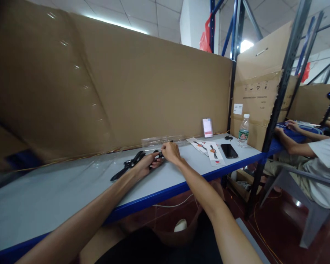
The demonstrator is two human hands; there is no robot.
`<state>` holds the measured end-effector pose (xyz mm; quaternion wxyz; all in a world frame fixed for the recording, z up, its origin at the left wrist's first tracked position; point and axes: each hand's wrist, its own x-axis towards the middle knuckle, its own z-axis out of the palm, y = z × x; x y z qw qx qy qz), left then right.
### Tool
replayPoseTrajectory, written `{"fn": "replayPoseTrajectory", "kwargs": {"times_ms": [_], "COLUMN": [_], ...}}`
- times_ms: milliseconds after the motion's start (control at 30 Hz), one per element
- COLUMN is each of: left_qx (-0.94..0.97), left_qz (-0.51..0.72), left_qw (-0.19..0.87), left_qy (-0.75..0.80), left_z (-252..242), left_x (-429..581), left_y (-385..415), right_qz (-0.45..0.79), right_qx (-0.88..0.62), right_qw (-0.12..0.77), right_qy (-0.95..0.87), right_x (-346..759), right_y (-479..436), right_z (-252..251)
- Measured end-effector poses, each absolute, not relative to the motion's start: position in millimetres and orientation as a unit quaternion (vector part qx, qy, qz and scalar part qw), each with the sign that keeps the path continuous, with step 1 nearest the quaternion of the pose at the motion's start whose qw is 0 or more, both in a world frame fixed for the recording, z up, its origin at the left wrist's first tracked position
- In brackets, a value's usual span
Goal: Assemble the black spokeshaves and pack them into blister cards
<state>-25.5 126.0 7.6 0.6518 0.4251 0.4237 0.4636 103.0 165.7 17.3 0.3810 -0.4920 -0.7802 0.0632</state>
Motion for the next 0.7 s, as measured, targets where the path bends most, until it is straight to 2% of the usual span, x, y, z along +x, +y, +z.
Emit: {"fn": "replayPoseTrajectory", "kwargs": {"times_ms": [267, 700], "left_qx": [0.418, 0.477], "left_qz": [0.473, 0.478], "left_qw": [0.653, 0.608], "left_qy": [0.418, 0.418], "left_z": [7.2, -4.2], "left_x": [-24.2, -24.8], "left_y": [126.9, 130.8], "right_qz": [0.095, 0.052], "right_qx": [-0.493, -0.449], "right_qw": [0.403, 0.369], "right_qy": [-0.765, -0.812], "right_x": [109.0, 109.1], "right_y": [176.6, 164.1], "right_z": [18.2, 21.0]}}
